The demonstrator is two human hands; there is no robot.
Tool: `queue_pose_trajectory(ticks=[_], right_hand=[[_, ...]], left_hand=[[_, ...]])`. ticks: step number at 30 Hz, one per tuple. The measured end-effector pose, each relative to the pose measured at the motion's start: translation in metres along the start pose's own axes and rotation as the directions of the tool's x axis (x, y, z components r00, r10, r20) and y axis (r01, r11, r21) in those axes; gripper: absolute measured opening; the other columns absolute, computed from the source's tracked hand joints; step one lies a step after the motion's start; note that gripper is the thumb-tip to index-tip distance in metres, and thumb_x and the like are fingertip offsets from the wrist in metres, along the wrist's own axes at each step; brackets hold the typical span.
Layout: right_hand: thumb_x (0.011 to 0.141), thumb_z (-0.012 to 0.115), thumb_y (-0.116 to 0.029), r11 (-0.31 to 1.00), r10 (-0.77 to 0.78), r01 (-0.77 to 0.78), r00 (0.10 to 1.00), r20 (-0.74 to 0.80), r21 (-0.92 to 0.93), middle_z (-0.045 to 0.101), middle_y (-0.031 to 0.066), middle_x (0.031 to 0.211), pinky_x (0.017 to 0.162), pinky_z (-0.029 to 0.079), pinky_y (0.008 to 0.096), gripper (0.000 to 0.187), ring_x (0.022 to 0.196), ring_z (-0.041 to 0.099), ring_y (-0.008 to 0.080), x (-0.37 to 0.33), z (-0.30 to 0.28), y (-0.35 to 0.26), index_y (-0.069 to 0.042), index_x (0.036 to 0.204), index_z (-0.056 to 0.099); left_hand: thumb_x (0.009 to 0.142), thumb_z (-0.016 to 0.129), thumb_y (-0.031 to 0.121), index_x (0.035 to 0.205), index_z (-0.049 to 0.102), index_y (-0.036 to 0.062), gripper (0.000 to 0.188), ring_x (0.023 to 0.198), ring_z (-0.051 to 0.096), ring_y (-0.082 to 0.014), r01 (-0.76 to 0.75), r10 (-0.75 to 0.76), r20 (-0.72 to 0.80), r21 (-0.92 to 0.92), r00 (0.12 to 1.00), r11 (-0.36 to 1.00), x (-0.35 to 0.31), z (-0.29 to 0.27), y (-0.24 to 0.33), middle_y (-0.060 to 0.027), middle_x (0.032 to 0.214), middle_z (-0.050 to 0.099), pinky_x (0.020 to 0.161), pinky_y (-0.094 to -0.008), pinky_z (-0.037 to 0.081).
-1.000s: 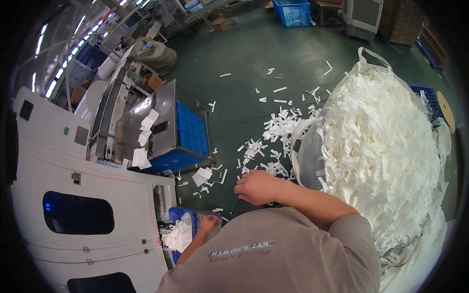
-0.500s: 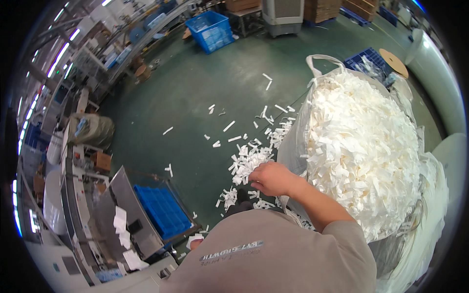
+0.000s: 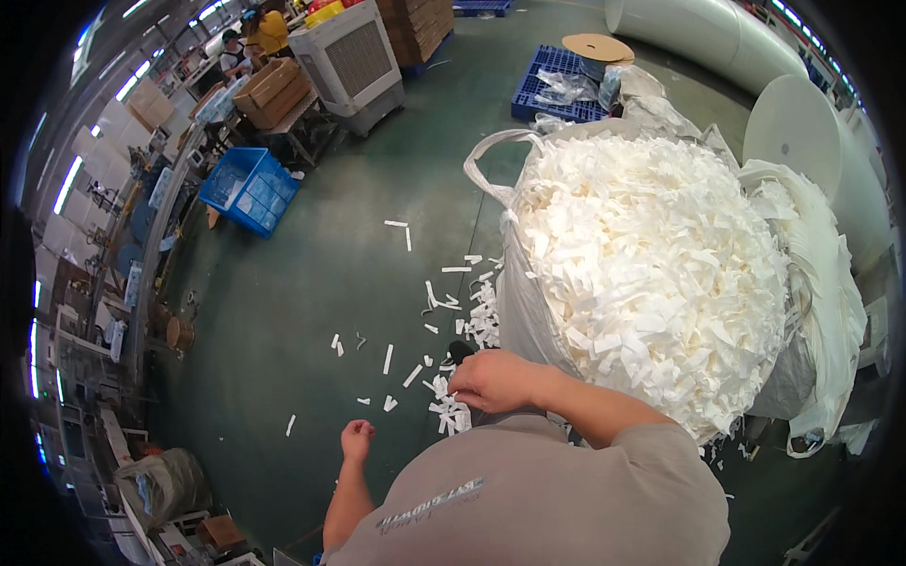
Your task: The person adjusts white pads on a conveyor belt, collects scrap material by hand into a bin, moves stacks of white material between large storage bags, and pulls a manual pallet jack across a factory floor.
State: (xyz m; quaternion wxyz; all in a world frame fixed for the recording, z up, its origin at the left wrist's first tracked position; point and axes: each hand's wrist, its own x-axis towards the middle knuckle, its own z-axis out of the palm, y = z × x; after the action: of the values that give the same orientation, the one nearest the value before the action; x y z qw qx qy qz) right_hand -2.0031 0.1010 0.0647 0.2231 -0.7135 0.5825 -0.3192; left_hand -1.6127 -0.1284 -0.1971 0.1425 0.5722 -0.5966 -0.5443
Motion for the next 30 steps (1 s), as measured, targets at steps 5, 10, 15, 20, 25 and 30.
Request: queue_pose_trajectory(ticks=[5, 10, 15, 20, 25, 30], right_hand=[[0.092, 0.067, -0.021, 0.998, -0.055, 0.055, 0.998, -0.001, -0.038, 0.069, 0.0059, 0.089, 0.081, 0.053, 0.0444, 0.012, 0.092, 0.066, 0.029, 0.106, -0.039, 0.077, -0.01, 0.097, 0.07], [0.093, 0.066, -0.022, 0.992, -0.077, 0.081, 0.996, 0.048, -0.092, 0.069, 0.0051, 0.091, 0.083, 0.052, 0.0427, 0.012, 0.094, 0.066, 0.0279, 0.196, -0.099, 0.127, -0.011, 0.097, 0.069], [0.094, 0.066, -0.023, 0.994, -0.077, 0.079, 0.996, 0.035, -0.08, 0.069, 0.0044, 0.092, 0.084, 0.051, 0.0429, 0.012, 0.095, 0.066, 0.0272, 0.255, -0.143, 0.177, -0.012, 0.098, 0.069], [0.094, 0.066, -0.024, 0.993, 0.022, -0.026, 0.999, -0.038, -0.117, 0.069, 0.0046, 0.092, 0.084, 0.051, 0.0425, 0.013, 0.095, 0.066, 0.0271, 0.298, -0.194, 0.243, -0.011, 0.097, 0.07], [0.094, 0.065, -0.024, 0.94, 0.238, -0.265, 0.96, -0.145, -0.213, 0.07, 0.005, 0.091, 0.085, 0.051, 0.0419, 0.015, 0.094, 0.066, 0.0272, 0.309, -0.247, 0.323, -0.012, 0.1, 0.071], [0.094, 0.065, -0.025, 0.857, 0.42, -0.483, 0.857, -0.297, -0.181, 0.071, 0.0043, 0.093, 0.085, 0.051, 0.0419, 0.016, 0.095, 0.066, 0.0266, 0.324, -0.304, 0.377, -0.012, 0.101, 0.071]], left_hand=[[0.093, 0.073, 0.018, 0.111, 0.072, -0.0004, 0.026, 0.087, 0.071, -0.0174, 0.067, -0.173, 0.269, 0.362, 0.947, 0.93, 0.05, 0.003, 0.014, -0.0094, 0.094, 0.076, 0.08, -0.032, 0.057], [0.095, 0.069, 0.011, 0.101, 0.072, -0.0044, 0.017, 0.076, 0.07, -0.0209, 0.313, -0.34, 0.044, 0.297, 0.939, 0.902, 0.092, -0.033, 0.066, -0.0117, 0.085, 0.073, 0.068, -0.0344, 0.057], [0.095, 0.065, 0.008, 0.097, 0.071, -0.0049, 0.014, 0.068, 0.068, -0.0215, 0.366, -0.36, -0.075, 0.085, 0.93, 0.927, 0.178, -0.017, 0.109, -0.012, 0.079, 0.07, 0.06, -0.0362, 0.055], [0.093, 0.069, 0.019, 0.095, 0.074, -0.0024, 0.021, 0.071, 0.07, -0.021, 0.196, -0.289, 0.211, 0.377, 0.934, 0.905, 0.308, 0.012, 0.097, -0.0098, 0.081, 0.074, 0.068, -0.0354, 0.057], [0.09, 0.071, 0.025, 0.095, 0.075, 0.0005, 0.025, 0.072, 0.07, -0.0196, 0.13, -0.269, 0.25, 0.46, 0.93, 0.878, 0.472, 0.05, 0.171, -0.008, 0.079, 0.074, 0.071, -0.0346, 0.057], [0.09, 0.069, 0.018, 0.091, 0.072, -0.0019, 0.02, 0.064, 0.068, -0.0215, -0.777, 0.22, 0.762, 0.519, 0.609, 0.355, 0.646, 0.092, 0.295, -0.0086, 0.073, 0.07, 0.06, -0.0359, 0.055]])
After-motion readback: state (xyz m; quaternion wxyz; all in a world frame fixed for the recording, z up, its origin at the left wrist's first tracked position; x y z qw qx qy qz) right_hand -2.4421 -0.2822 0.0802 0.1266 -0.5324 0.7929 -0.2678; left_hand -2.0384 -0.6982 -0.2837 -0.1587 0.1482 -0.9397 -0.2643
